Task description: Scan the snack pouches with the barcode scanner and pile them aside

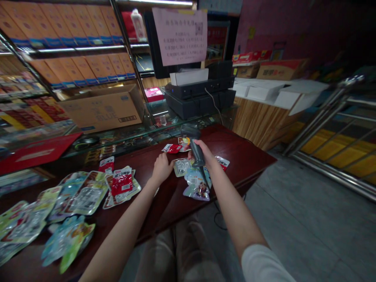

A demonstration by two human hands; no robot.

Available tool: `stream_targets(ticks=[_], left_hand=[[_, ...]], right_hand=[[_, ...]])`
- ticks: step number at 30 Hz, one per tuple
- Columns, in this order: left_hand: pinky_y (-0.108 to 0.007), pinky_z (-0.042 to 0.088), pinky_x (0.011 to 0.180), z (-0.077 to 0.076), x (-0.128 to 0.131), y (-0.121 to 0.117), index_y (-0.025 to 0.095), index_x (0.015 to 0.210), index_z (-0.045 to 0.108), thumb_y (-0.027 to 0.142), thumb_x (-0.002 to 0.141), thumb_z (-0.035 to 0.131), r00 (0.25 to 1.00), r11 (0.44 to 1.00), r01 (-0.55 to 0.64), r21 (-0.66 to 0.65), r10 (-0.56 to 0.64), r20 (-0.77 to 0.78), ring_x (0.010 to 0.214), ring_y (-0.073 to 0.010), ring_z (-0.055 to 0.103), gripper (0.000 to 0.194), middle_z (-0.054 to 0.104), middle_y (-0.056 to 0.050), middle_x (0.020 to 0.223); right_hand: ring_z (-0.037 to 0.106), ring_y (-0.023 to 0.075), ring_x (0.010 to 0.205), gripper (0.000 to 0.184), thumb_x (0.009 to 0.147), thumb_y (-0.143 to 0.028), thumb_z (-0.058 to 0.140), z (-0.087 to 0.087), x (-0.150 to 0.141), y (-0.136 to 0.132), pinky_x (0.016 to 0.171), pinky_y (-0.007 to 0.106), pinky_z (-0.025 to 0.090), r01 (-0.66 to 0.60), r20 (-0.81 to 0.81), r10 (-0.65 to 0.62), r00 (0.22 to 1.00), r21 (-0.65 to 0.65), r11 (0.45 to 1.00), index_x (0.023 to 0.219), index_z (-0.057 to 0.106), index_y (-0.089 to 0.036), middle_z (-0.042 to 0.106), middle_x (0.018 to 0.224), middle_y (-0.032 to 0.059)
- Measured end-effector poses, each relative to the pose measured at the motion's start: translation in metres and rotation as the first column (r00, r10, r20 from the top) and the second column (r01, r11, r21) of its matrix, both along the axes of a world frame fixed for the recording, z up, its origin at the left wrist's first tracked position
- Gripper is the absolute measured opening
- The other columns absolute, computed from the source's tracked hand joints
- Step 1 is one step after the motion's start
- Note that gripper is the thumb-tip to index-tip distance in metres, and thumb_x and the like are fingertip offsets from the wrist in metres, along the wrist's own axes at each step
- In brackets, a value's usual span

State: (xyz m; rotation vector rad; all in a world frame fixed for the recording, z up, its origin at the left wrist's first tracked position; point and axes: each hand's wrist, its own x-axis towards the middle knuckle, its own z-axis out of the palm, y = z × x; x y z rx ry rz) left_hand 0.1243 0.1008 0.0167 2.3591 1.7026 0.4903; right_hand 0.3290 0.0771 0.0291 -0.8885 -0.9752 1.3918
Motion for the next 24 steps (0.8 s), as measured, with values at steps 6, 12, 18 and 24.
stream_targets(ticks=[6,12,18,24], left_hand=[[-0.048,0.045,0.099,-0.015,0.015,0.032,0.023,0.153,0.043,0.048,0.097,0.048,0.986,0.986,-0.149,-0.081,0.154,0.064,0.123,-0.0369,0.059,0.061,0.06,-0.022,0.133],[-0.047,0.045,0.098,-0.023,0.015,0.033,0.02,0.123,0.071,0.049,0.098,0.044,0.983,0.985,-0.164,-0.059,0.168,0.07,0.12,-0.036,0.058,0.047,0.062,-0.02,0.128],[-0.041,0.046,0.096,-0.025,0.014,0.035,0.009,0.124,0.063,0.049,0.096,0.052,0.968,0.975,-0.224,0.001,0.222,0.117,0.116,-0.0335,0.06,0.05,0.059,-0.023,0.125],[-0.046,0.045,0.097,-0.026,0.01,0.039,0.017,0.131,0.062,0.051,0.092,0.056,0.976,0.975,-0.218,0.046,0.217,0.033,0.12,-0.0376,0.055,0.052,0.057,-0.023,0.128]], right_hand=[[0.04,0.0111,0.039,0.047,0.081,-0.061,0.051,-0.013,-0.008,-0.003,0.044,0.025,0.042,-0.056,-0.085,0.052,0.995,-0.046,0.997,0.1,0.063,-0.019,0.054,0.053,-0.003],[0.04,0.0111,0.041,0.045,0.08,-0.061,0.053,-0.012,-0.012,-0.008,0.046,0.026,0.044,-0.08,-0.043,0.077,0.996,-0.086,0.993,0.094,0.063,-0.019,0.049,0.053,-0.0037],[0.043,0.0124,0.043,0.049,0.078,-0.062,0.053,-0.017,-0.011,-0.008,0.051,0.027,0.046,-0.058,0.003,0.059,0.998,-0.071,0.996,0.096,0.065,-0.019,0.048,0.053,-0.0036],[0.04,0.0122,0.042,0.046,0.079,-0.059,0.053,-0.015,-0.011,-0.009,0.05,0.028,0.045,-0.052,-0.034,0.05,0.998,-0.055,0.997,0.097,0.065,-0.018,0.047,0.053,-0.0034]])
